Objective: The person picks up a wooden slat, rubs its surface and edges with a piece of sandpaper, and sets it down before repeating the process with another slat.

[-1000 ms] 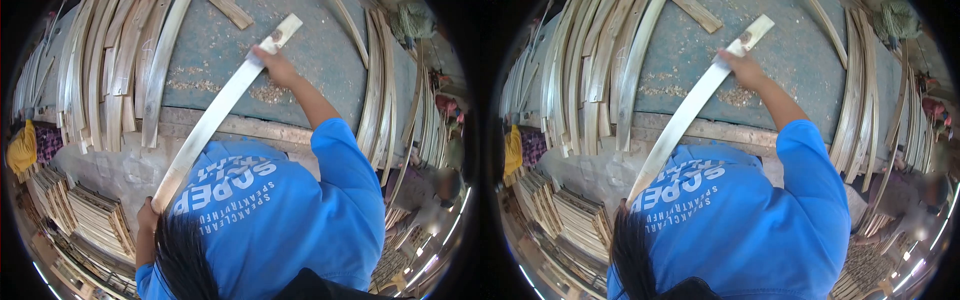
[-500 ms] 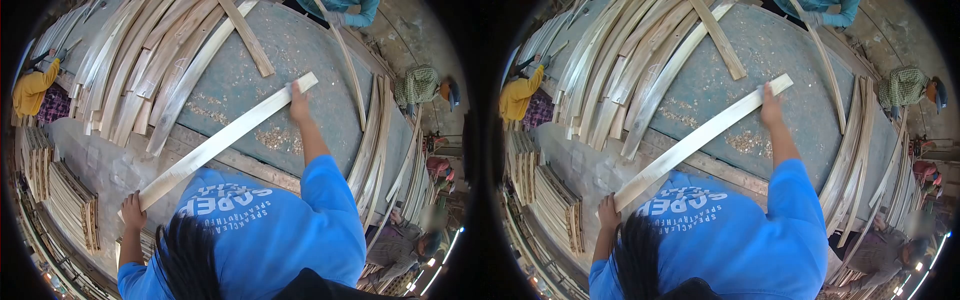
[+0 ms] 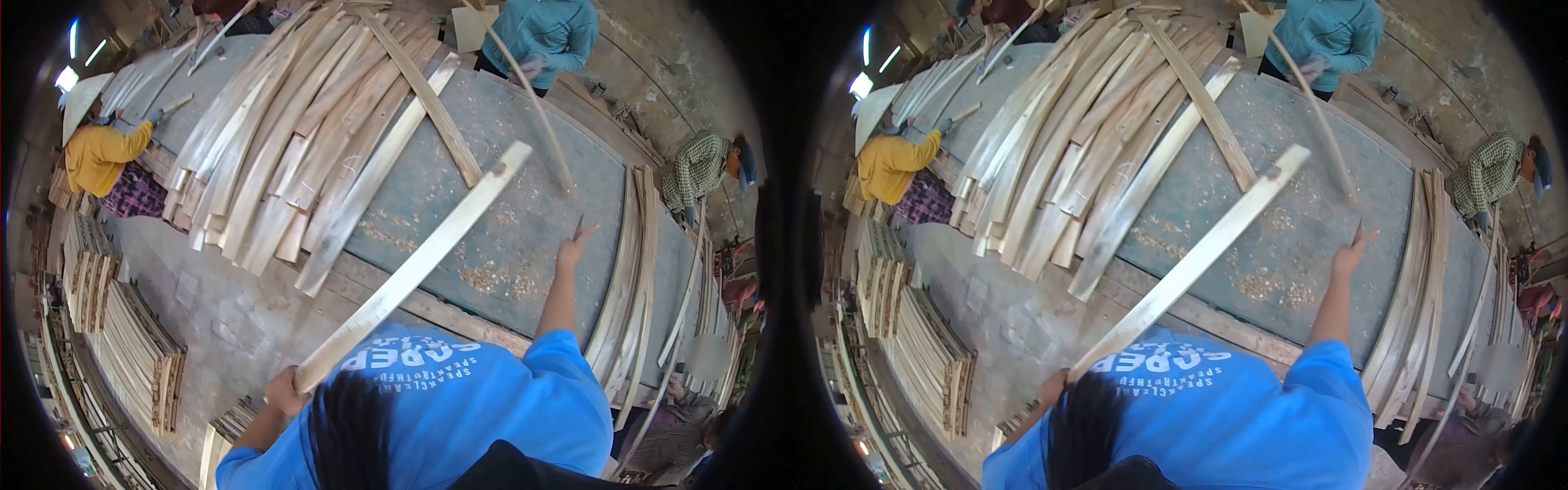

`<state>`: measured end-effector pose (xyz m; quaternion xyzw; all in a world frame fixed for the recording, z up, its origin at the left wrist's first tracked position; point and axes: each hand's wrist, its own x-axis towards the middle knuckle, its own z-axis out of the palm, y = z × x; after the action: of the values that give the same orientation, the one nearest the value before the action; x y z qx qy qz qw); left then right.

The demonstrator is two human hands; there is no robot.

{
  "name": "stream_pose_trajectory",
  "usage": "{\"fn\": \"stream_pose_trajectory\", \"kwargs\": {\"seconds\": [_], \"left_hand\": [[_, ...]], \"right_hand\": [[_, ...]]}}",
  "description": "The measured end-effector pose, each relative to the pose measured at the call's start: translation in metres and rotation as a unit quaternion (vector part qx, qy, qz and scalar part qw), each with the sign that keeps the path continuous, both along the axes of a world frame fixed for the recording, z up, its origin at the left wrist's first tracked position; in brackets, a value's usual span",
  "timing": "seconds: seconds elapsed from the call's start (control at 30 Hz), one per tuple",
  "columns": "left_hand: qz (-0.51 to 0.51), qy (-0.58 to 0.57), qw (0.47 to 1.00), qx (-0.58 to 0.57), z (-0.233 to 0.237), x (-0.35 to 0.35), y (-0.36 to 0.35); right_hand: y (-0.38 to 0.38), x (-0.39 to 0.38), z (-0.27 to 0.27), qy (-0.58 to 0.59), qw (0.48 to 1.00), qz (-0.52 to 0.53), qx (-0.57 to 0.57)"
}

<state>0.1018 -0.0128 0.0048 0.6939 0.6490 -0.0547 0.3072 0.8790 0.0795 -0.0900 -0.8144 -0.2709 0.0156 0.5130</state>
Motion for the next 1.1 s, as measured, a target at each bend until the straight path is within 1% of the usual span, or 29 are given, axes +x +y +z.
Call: {"fn": "stream_pose_trajectory", "kwargs": {"seconds": [0.07,0.1,0.13,0.17,0.23,0.27,0.3,0.33,0.37,0.4,0.43,0.47,0.53,0.57,0.6,0.67,0.73,0.77,0.8,0.83,0.87,0.93,0.97,1.03,1.07,1.1], "left_hand": [[0.081,-0.066,0.994,0.015,-0.011,0.012,-0.009],[0.121,-0.05,0.991,0.019,-0.014,0.022,-0.004],[0.156,-0.032,0.987,0.01,-0.008,0.034,0.009],[0.161,-0.043,0.985,0.036,-0.014,0.034,0.019],[0.149,-0.053,0.985,0.063,-0.019,0.035,0.043],[0.175,-0.045,0.978,0.102,-0.016,0.039,0.057],[0.201,-0.038,0.969,0.141,-0.014,0.041,0.07],[0.187,-0.039,0.971,0.146,-0.015,0.038,0.084],[0.202,-0.024,0.963,0.176,-0.015,0.031,0.104],[0.213,-0.009,0.955,0.208,-0.013,0.023,0.126],[0.194,0.047,0.948,0.249,-0.008,0.018,0.149],[0.165,0.044,0.951,0.256,0.003,0.011,0.173],[0.158,0.116,0.943,0.268,0.035,0.017,0.225],[0.106,0.207,0.916,0.326,0.038,0.022,0.245],[0.054,0.29,0.873,0.389,0.04,0.024,0.263],[0.007,0.307,0.811,0.498,0.057,0.058,0.272],[0.004,0.184,0.819,0.543,0.05,0.111,0.263],[-0.106,0.077,0.812,0.569,0.041,0.139,0.252],[-0.211,-0.025,0.788,0.578,0.033,0.166,0.235],[-0.281,-0.047,0.815,0.504,0.036,0.197,0.211],[-0.346,-0.065,0.834,0.425,0.04,0.224,0.19],[-0.48,-0.169,0.802,0.313,0.022,0.258,0.174],[-0.487,-0.169,0.799,0.31,0.02,0.27,0.163],[-0.556,-0.197,0.791,0.164,0.029,0.298,0.137],[-0.555,-0.198,0.791,0.163,0.032,0.308,0.129],[-0.566,-0.197,0.784,0.16,0.035,0.318,0.122]], "right_hand": [[-0.009,-0.014,0.007,0.017,0.999,0.003,0.039],[-0.014,-0.028,0.016,0.018,1.0,-0.001,0.026],[-0.018,-0.041,0.024,0.019,1.0,-0.007,0.011],[-0.023,-0.054,0.029,0.022,0.999,-0.021,0.017],[-0.038,-0.074,0.037,0.023,0.999,0.014,0.036],[-0.05,-0.078,0.037,0.026,0.999,0.0,0.038],[-0.059,-0.081,0.038,0.06,0.997,0.014,0.04],[-0.067,-0.084,0.04,0.092,0.994,0.028,0.045],[-0.075,-0.086,0.041,0.095,0.994,0.013,0.053],[-0.086,-0.087,0.04,0.084,0.994,0.013,0.068],[-0.098,-0.091,0.038,0.072,0.994,0.009,0.082],[-0.106,-0.091,0.026,0.075,0.993,-0.02,0.089],[-0.139,-0.078,0.005,0.006,0.996,-0.022,0.087],[-0.161,-0.074,0.007,0.006,0.993,-0.077,0.088],[-0.169,-0.075,0.014,0.011,0.994,-0.081,0.068],[-0.185,-0.092,0.023,0.031,0.996,-0.083,0.034],[-0.211,-0.104,0.039,-0.034,0.984,-0.117,-0.128],[-0.225,-0.11,0.044,-0.029,0.981,-0.145,-0.125],[-0.237,-0.118,0.046,-0.055,0.966,-0.147,-0.204],[-0.249,-0.124,0.045,-0.079,0.945,-0.143,-0.283],[-0.263,-0.127,0.04,-0.07,0.944,-0.155,-0.282],[-0.29,-0.13,0.033,-0.107,0.884,-0.117,-0.439],[-0.304,-0.132,0.032,-0.1,0.884,-0.122,-0.44],[-0.333,-0.131,0.034,-0.046,0.848,-0.166,-0.501],[-0.346,-0.129,0.039,-0.048,0.848,-0.165,-0.502],[-0.357,-0.13,0.046,0.007,0.83,-0.185,-0.526]]}}
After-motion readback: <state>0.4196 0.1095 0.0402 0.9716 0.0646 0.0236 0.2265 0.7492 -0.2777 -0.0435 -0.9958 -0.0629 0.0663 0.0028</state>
